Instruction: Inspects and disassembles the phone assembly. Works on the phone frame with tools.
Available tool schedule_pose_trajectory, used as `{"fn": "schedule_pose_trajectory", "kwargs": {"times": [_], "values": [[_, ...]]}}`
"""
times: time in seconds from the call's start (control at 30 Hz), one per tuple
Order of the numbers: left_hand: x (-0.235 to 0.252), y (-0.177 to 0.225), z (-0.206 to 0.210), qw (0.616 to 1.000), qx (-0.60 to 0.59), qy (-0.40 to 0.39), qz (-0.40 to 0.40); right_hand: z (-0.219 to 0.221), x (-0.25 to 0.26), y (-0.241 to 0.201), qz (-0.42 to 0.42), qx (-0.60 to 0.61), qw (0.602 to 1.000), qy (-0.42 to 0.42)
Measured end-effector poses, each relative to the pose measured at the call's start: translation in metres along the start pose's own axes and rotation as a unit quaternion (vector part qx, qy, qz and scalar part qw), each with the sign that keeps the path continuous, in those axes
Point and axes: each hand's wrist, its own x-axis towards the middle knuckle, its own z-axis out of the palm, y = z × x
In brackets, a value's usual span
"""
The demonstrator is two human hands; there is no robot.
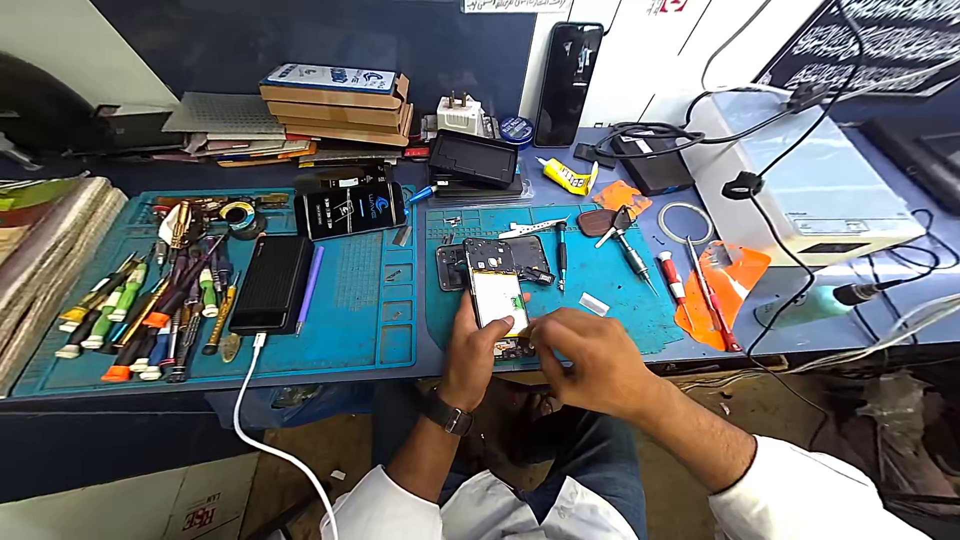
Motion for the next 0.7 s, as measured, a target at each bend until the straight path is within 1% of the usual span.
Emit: {"fn": "schedule_pose_trajectory", "kwargs": {"times": [0.07,0.17,0.27,0.33,0.37,0.43,0.53,0.7], "values": [[0.000,0.001,-0.001,1.000,-0.004,-0.004,-0.006,-0.004,0.001,0.005,0.062,0.058,0.996,0.006],[0.000,0.002,-0.001,1.000,-0.024,-0.008,-0.010,-0.011,0.001,0.009,0.114,0.104,0.987,0.033],[0.002,0.002,-0.003,0.991,-0.128,-0.040,0.002,-0.015,-0.006,0.014,0.186,0.126,0.971,0.085],[0.005,-0.004,-0.010,0.976,-0.203,-0.078,0.027,-0.018,-0.015,0.021,0.268,0.105,0.953,0.091],[0.006,-0.007,-0.014,0.967,-0.236,-0.094,0.035,-0.021,-0.020,0.026,0.310,0.089,0.943,0.077],[0.008,-0.010,-0.019,0.953,-0.279,-0.108,0.046,-0.027,-0.030,0.035,0.365,0.046,0.929,0.044],[0.008,-0.011,-0.021,0.944,-0.313,-0.091,0.044,-0.045,-0.037,0.048,0.412,-0.017,0.911,0.027],[0.007,-0.017,-0.024,0.931,-0.350,-0.085,0.065,-0.080,-0.035,0.081,0.477,-0.068,0.875,0.051]]}}
